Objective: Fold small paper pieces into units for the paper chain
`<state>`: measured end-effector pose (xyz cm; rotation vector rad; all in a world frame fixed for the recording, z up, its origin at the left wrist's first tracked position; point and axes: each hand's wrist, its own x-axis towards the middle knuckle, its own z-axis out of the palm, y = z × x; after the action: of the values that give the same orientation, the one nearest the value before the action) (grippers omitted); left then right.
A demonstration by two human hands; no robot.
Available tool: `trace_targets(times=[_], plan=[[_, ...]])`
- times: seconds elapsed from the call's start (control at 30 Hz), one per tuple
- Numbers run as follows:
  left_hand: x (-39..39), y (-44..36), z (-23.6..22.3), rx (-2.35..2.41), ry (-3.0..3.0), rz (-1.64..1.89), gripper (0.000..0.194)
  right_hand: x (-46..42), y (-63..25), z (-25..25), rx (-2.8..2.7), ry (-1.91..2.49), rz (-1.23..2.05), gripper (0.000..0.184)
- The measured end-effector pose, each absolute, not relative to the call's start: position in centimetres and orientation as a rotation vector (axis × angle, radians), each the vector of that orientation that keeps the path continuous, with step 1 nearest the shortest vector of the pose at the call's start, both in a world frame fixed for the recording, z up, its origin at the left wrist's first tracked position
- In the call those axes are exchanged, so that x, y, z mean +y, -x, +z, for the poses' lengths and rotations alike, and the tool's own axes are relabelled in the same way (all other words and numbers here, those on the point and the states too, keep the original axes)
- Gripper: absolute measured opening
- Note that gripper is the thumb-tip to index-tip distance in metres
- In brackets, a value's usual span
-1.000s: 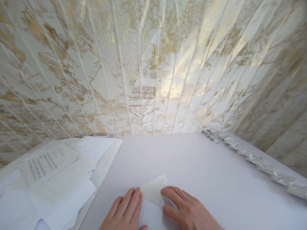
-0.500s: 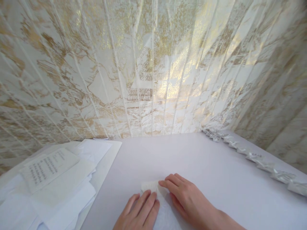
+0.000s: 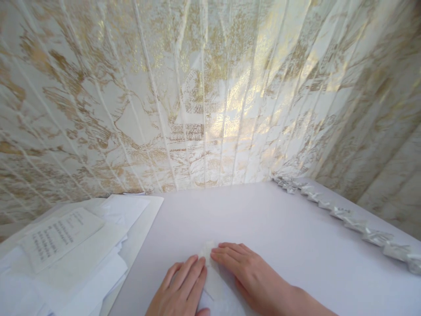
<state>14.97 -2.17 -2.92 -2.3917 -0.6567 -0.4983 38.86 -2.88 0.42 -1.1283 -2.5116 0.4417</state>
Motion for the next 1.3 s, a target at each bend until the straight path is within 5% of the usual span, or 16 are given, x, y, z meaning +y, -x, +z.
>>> trace_targets(times=[0.3, 0.57, 0.9, 1.3], plan=[[-2.8, -15.8, -3.5, -0.900, 2.500, -0.607, 0.056, -4.0, -37.8, 1.7, -2.464, 1.212, 0.558, 0.065], [-2.6, -16.8, -3.9, -1.123, 2.631, -0.682, 0.036, -0.5, -38.1, 0.0, -2.456, 1.194, 0.431, 0.073], [-2.4, -15.5, -3.4, -1.107, 2.659, -0.827, 0.023, -2.1, -38.4, 1.0, -2.524, 1.250, 0.398, 0.033], [-2.3, -13.8, -3.4, -1.328, 2.840, -0.883, 0.012, -0.2, -35.2, -0.6, -2.393, 1.162, 0.536, 0.011]])
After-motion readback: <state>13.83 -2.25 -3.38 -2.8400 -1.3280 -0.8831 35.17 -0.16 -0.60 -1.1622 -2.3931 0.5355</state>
